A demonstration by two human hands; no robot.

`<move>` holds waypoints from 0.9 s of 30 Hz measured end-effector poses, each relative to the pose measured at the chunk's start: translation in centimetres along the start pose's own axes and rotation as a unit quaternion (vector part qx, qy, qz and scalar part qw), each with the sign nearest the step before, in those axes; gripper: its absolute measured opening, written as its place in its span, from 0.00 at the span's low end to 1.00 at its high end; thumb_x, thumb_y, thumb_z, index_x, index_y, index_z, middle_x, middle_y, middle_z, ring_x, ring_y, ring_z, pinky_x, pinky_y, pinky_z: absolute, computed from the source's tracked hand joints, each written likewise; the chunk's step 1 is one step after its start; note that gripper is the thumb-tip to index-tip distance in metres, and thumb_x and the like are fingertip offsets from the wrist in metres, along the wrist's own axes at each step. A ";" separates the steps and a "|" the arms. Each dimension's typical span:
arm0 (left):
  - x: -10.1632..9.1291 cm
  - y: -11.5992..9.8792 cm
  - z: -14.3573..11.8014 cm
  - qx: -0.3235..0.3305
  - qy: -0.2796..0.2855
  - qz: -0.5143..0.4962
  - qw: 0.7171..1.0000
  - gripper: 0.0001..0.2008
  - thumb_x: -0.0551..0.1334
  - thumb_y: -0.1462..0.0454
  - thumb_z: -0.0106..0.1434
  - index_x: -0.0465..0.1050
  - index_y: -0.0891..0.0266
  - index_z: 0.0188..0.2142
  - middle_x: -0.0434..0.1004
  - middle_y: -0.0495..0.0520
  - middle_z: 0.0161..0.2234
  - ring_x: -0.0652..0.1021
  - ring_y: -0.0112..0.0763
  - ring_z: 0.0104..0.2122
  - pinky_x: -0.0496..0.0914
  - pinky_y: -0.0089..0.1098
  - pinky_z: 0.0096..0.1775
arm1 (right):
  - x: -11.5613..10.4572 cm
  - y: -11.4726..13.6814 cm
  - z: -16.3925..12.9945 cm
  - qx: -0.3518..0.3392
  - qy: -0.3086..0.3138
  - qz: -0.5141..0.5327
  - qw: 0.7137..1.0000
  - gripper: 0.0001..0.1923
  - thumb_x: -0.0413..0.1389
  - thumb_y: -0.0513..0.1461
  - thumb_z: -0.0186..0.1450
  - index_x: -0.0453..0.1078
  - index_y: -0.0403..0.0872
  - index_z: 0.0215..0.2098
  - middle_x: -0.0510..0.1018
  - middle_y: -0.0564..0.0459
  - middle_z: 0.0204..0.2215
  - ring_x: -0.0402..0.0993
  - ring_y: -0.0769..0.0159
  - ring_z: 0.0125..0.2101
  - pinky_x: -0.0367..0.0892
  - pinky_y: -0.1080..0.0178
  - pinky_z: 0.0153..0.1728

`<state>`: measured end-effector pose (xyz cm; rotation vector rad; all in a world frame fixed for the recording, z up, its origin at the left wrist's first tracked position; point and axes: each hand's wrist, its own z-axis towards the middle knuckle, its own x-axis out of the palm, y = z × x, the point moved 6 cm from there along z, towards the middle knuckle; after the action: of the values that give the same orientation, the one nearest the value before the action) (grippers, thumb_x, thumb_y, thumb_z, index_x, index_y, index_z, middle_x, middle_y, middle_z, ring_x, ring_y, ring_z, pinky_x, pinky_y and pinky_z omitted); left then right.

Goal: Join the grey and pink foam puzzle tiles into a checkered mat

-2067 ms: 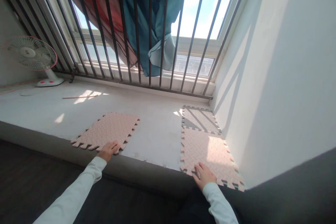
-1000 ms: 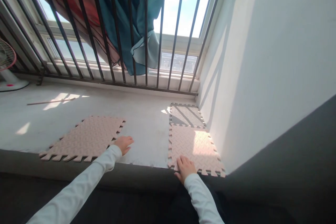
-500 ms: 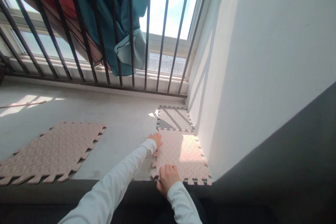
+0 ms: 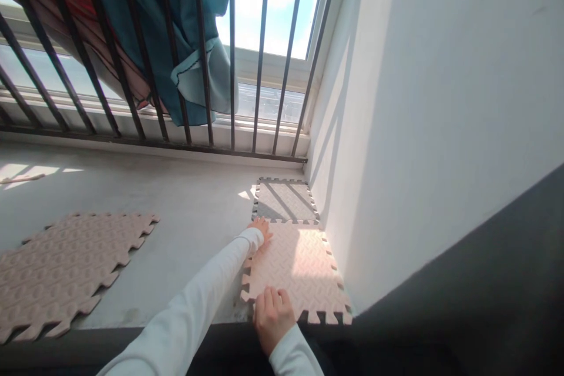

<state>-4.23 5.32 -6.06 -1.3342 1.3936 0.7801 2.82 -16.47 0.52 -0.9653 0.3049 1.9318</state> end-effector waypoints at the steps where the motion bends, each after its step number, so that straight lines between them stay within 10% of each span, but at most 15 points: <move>1: -0.1 0.1 0.4 -0.002 0.001 0.000 1.000 0.25 0.49 0.53 0.58 0.55 0.59 0.54 0.50 0.60 0.58 0.52 0.44 0.57 0.53 0.46 0.52 | -0.5 -0.1 0.3 0.001 -0.012 0.002 1.000 0.10 0.40 0.30 0.57 0.59 0.45 0.22 0.67 0.48 0.21 0.61 0.64 0.24 0.52 0.59 0.30; 9: -0.7 1.7 1.2 -0.030 0.013 -0.004 0.999 0.21 0.48 0.54 0.59 0.60 0.52 0.51 0.53 0.51 0.58 0.57 0.39 0.55 0.50 0.45 0.54 | -0.8 0.4 1.2 -0.007 -0.030 0.000 1.000 0.13 0.40 0.29 0.58 0.64 0.41 0.33 0.68 0.48 0.25 0.62 0.63 0.28 0.54 0.57 0.31; 16: -0.2 2.5 0.6 -0.009 0.002 0.001 1.000 0.21 0.45 0.57 0.61 0.53 0.49 0.55 0.48 0.45 0.59 0.53 0.33 0.57 0.43 0.47 0.56 | 0.6 0.8 1.2 0.019 0.030 -0.028 0.999 0.10 0.43 0.26 0.50 0.62 0.43 0.19 0.63 0.49 0.19 0.57 0.65 0.22 0.47 0.61 0.22; 27: -1.7 1.8 0.8 -0.003 0.000 0.016 1.000 0.19 0.45 0.57 0.60 0.58 0.47 0.51 0.60 0.45 0.55 0.59 0.34 0.54 0.40 0.50 0.55 | -1.3 0.2 0.7 0.068 -0.065 0.002 0.996 0.15 0.41 0.25 0.54 0.59 0.44 0.16 0.58 0.52 0.16 0.53 0.68 0.20 0.41 0.60 0.21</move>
<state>-6.04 6.91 -5.00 -1.3193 1.4178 0.8058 2.68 -17.02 1.92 -0.7476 0.3595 1.9409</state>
